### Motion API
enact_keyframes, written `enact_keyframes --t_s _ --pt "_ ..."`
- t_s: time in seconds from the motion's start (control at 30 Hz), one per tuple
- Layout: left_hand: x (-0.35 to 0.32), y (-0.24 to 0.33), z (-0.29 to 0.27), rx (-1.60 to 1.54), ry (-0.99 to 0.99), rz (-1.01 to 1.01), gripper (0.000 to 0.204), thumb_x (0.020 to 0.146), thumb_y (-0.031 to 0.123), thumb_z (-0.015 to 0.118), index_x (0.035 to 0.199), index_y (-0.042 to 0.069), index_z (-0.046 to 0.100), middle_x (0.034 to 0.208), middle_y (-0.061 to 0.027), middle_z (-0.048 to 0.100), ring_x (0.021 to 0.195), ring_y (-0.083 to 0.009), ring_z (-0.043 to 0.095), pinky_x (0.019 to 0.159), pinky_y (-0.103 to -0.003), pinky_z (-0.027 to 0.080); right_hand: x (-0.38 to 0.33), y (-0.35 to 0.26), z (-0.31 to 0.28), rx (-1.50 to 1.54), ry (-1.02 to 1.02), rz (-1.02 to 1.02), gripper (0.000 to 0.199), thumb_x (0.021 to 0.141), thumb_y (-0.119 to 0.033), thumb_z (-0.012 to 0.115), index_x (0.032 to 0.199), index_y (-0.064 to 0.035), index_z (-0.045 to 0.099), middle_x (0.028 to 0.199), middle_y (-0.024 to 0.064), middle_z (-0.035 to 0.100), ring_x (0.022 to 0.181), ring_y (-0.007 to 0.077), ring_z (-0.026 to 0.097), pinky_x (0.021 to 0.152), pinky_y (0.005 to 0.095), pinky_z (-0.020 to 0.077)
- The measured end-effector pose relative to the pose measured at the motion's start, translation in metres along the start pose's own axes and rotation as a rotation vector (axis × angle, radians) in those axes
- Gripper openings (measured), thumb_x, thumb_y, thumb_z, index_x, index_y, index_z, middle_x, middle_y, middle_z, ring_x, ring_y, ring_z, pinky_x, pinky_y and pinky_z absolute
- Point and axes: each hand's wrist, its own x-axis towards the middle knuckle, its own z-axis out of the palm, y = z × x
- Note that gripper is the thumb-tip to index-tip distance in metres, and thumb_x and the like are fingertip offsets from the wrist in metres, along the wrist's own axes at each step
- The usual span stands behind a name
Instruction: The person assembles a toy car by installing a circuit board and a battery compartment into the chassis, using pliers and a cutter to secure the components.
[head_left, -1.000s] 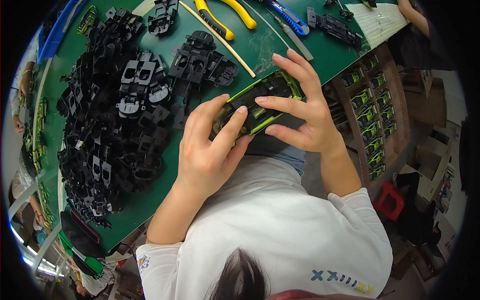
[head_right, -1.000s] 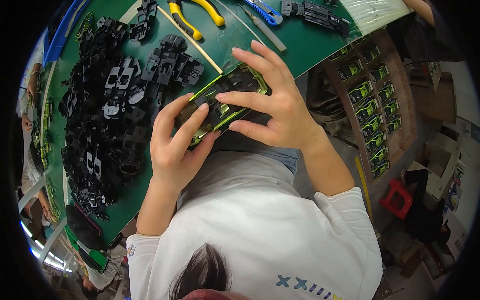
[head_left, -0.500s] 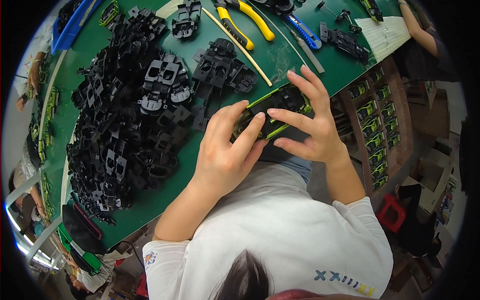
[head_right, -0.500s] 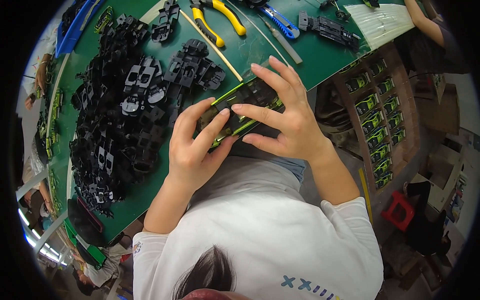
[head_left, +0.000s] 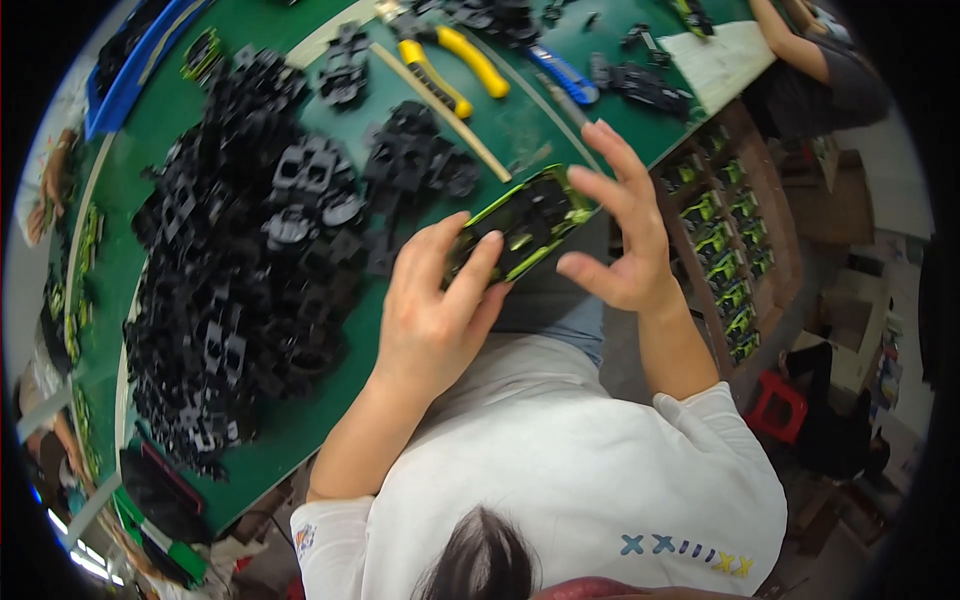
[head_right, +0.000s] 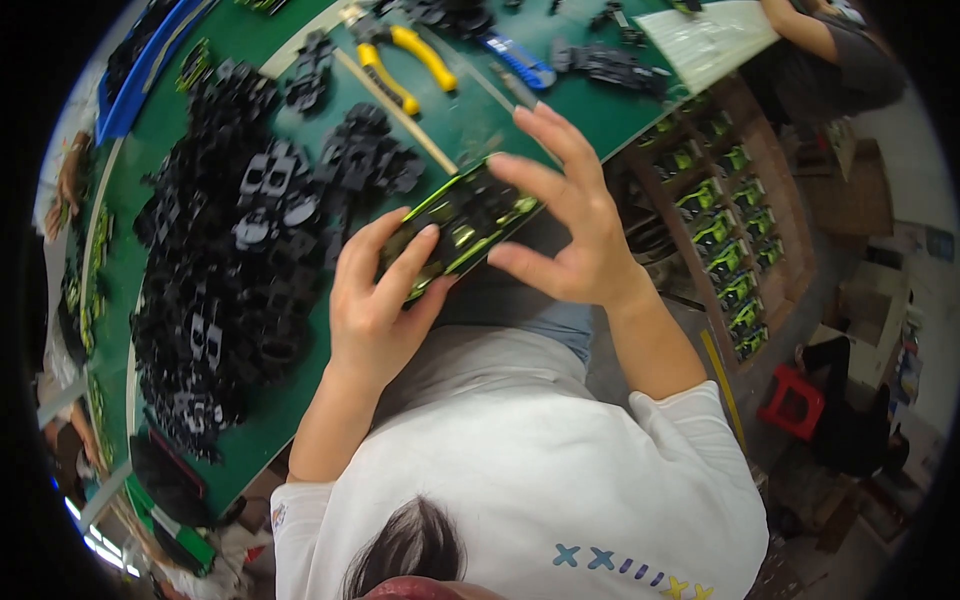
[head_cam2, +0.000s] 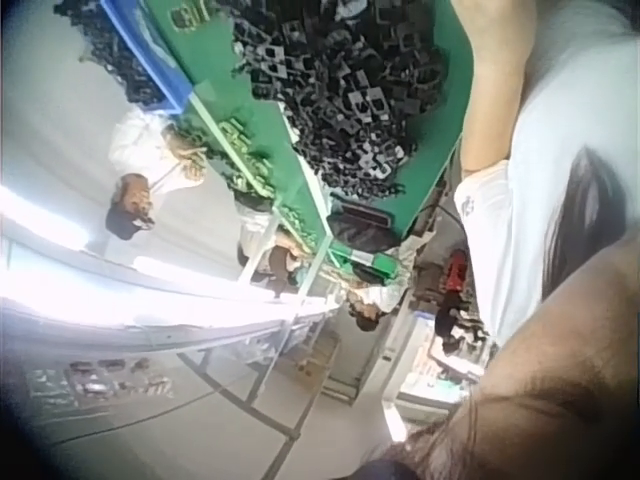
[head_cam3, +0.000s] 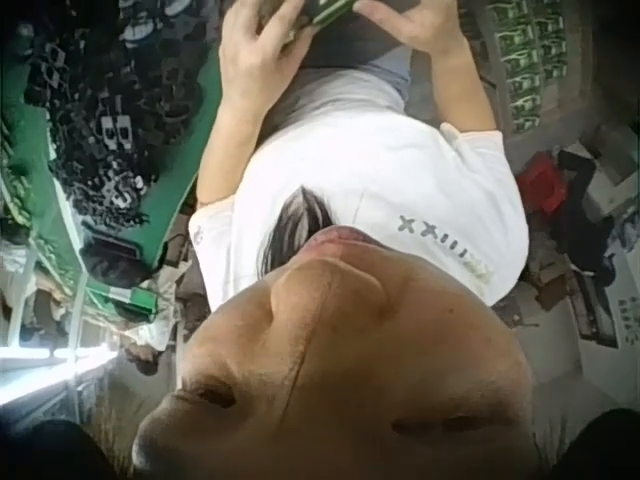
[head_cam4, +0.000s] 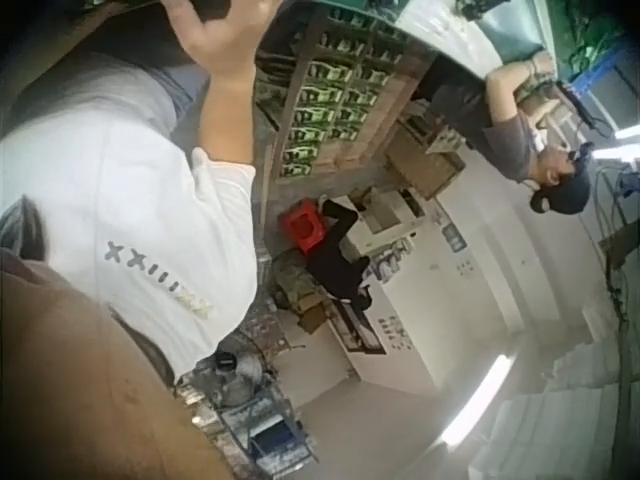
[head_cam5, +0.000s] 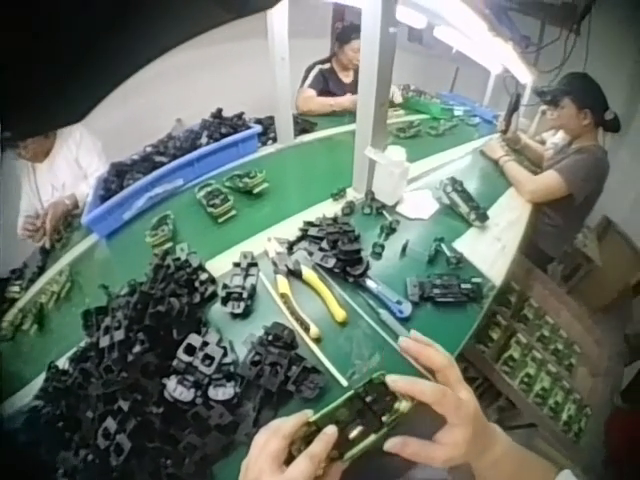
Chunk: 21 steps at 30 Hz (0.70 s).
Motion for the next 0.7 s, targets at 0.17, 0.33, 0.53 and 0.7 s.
enact_keyframes --t_s 0.17,0.33,0.53,0.7 --pt "-0.004 -0.002 0.001 0.012 0.005 -0.011 0.056 0.064 -0.001 0.084 0.117 0.006 0.07 0.124 -0.0173 0.061 0.106 -0.0363 0.063 0.088 -0.042 0.053 0.012 0.031 -0.05 -0.244 0.42 0.197 0.042 0.079 -0.014 0.08 0.118 -0.0059 0.067 0.126 0.012 0.066 0.119 0.0264 0.06 0.103 0.0374 0.0459" --pt "-0.003 -0.002 0.003 0.015 0.004 0.008 0.056 0.064 0.0 0.084 0.118 0.006 0.07 0.124 -0.0174 0.061 0.105 -0.036 0.063 0.088 -0.042 0.053 0.018 0.051 -0.088 -0.312 0.424 0.288 0.026 0.082 -0.01 0.078 0.107 -0.0067 0.071 0.116 0.0066 0.07 0.109 0.0203 0.064 0.094 0.0337 0.0497" --pt "-0.001 -0.001 0.003 0.025 0.006 0.002 0.055 0.064 0.0 0.084 0.117 0.006 0.07 0.124 -0.0174 0.062 0.104 -0.0355 0.064 0.087 -0.041 0.053 0.028 0.045 -0.067 -0.345 0.257 0.195 0.018 0.082 -0.008 0.076 0.1 -0.0041 0.073 0.108 0.0098 0.072 0.103 0.0238 0.067 0.09 0.033 0.0519" --pt "0.0 -0.002 0.002 0.02 0.001 0.006 0.054 0.065 0.0 0.083 0.117 0.006 0.07 0.125 -0.0172 0.062 0.104 -0.0352 0.064 0.086 -0.04 0.054 0.032 0.036 -0.045 -0.335 0.161 0.145 0.017 0.082 -0.007 0.076 0.098 -0.0038 0.073 0.109 0.0107 0.071 0.104 0.0261 0.068 0.091 0.0339 0.0519"
